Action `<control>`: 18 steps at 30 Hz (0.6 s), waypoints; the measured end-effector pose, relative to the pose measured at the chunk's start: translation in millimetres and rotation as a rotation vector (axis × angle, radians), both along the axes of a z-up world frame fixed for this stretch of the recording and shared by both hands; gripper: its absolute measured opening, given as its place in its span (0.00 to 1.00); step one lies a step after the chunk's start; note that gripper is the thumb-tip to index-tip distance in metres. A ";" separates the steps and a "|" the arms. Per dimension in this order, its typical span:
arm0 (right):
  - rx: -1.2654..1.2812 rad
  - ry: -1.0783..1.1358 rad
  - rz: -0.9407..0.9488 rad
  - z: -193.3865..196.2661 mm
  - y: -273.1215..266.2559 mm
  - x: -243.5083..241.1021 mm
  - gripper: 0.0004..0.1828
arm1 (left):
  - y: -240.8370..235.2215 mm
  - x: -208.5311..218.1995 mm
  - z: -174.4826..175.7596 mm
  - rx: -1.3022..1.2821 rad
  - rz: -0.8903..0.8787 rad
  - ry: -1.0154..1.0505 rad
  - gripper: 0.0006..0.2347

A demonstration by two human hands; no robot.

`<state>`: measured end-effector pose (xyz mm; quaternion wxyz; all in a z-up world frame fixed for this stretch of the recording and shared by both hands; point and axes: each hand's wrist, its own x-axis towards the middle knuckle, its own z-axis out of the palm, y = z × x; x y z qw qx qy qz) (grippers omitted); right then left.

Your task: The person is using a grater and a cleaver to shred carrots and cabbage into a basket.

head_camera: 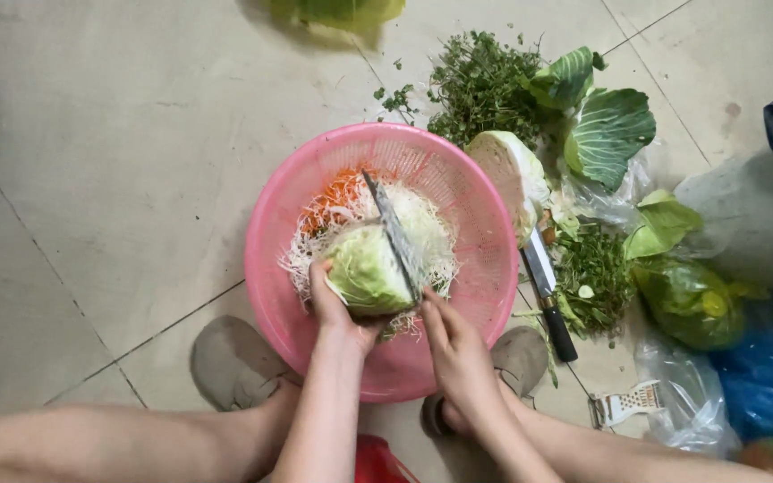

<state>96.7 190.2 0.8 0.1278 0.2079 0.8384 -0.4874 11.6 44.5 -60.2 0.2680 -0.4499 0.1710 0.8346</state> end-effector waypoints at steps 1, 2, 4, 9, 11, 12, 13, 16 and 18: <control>0.016 0.035 0.033 10.5 -2.2 13.8 0.23 | -2.4 -5.6 3.8 -0.004 0.055 -0.033 0.29; 0.033 0.071 0.066 20.2 -4.7 28.1 0.24 | -5.1 -10.8 7.3 -0.007 0.111 -0.066 0.29; 0.057 0.035 0.132 26.7 -11.1 52.0 0.26 | -2.8 -0.1 -41.6 0.051 0.198 0.098 0.31; 0.123 0.049 0.114 11.1 -17.9 6.9 0.24 | -2.8 2.4 -17.0 -0.013 0.092 -0.089 0.32; 0.035 -0.117 -0.037 10.9 -14.3 -18.9 0.24 | 1.1 0.1 -12.0 -0.042 0.029 0.044 0.30; 0.038 -0.114 -0.044 20.3 -13.3 -1.5 0.24 | 1.3 -1.7 -11.1 -0.038 0.023 0.047 0.30; 0.075 -0.016 0.016 28.9 -15.4 14.4 0.23 | -1.8 -5.3 -10.0 -0.016 0.065 -0.016 0.31; 0.133 0.041 0.119 35.6 -21.8 48.8 0.26 | -5.5 3.3 -48.4 0.047 0.171 0.149 0.32; 0.139 0.011 0.149 28.0 -28.3 37.8 0.28 | -10.1 2.4 -50.4 0.076 0.220 0.388 0.33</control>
